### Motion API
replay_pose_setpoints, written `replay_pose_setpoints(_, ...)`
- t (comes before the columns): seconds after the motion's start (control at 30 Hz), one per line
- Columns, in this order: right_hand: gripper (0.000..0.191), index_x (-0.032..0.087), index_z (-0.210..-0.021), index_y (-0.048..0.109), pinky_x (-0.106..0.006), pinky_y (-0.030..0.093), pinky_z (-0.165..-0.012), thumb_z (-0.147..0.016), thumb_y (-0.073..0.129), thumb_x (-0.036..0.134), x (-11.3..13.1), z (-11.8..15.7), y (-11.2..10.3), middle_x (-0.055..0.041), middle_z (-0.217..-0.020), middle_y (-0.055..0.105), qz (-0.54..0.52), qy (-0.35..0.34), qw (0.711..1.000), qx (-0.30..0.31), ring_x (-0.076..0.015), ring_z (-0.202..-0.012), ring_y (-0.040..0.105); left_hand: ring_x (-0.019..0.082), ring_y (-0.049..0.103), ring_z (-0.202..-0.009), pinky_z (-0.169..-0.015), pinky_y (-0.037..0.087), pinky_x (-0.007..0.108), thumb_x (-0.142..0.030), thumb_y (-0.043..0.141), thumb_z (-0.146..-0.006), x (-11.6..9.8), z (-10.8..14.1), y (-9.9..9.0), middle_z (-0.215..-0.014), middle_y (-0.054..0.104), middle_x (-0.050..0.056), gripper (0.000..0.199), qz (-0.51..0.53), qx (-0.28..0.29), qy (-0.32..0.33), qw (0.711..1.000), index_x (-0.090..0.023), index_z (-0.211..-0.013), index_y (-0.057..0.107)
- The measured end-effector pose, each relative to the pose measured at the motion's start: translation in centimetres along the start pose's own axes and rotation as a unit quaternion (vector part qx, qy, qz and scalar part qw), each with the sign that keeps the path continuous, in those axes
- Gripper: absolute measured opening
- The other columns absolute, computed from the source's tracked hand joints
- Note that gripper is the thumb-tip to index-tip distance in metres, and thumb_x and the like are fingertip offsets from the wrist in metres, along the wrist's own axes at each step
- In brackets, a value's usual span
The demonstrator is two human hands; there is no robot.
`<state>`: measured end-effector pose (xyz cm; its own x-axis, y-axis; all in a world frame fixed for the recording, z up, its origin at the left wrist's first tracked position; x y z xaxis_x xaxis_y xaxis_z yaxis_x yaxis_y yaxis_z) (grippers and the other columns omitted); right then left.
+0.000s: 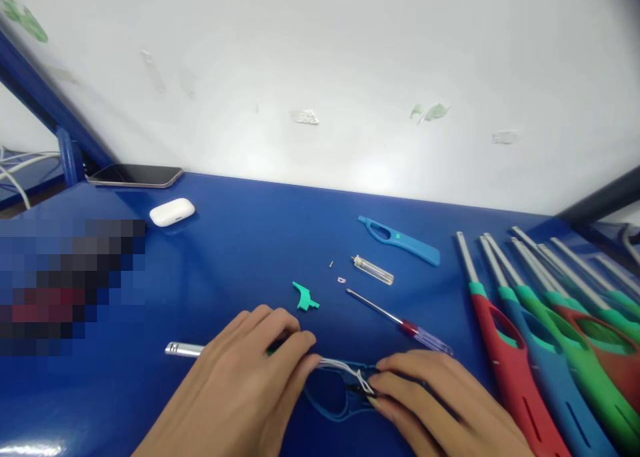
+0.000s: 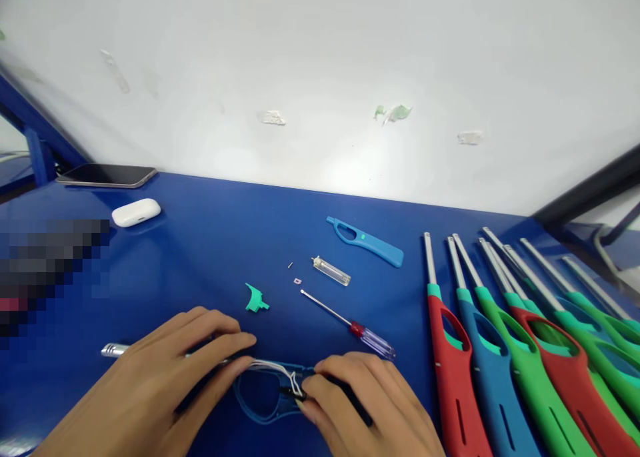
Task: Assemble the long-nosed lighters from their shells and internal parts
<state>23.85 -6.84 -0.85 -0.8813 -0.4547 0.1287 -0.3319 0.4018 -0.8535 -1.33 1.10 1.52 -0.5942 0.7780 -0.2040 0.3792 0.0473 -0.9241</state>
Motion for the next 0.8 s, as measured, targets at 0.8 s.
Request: replay_pose_setpoints(0.8, 0.036, 0.031, -0.100, 0.080, -0.021, 0.062, -0.079, -0.115, 0.047, 0.033, 0.8, -1.0, -0.8, 0.0098, -0.096, 0.084, -0.038, 0.024, 0.999, -0.020, -0.0112, -0.083, 0.081, 0.023, 0.070, -0.098, -0.084, 0.063, 0.034, -0.031, 0.047, -0.115, -1.0, 0.1, -0.7, -0.110, 0.076, 0.002, 0.025, 0.032, 0.005, 0.034, 0.999, -0.025, -0.117, 0.072)
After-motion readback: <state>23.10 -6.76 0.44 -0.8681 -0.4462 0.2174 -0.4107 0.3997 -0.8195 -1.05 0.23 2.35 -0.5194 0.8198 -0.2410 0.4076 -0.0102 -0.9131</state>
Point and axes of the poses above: each hand's wrist, its own z-axis away from the middle knuckle, its own y-axis out of the palm, x = y × z, the point moved 1 cm from there along -z, towards the middle knuckle
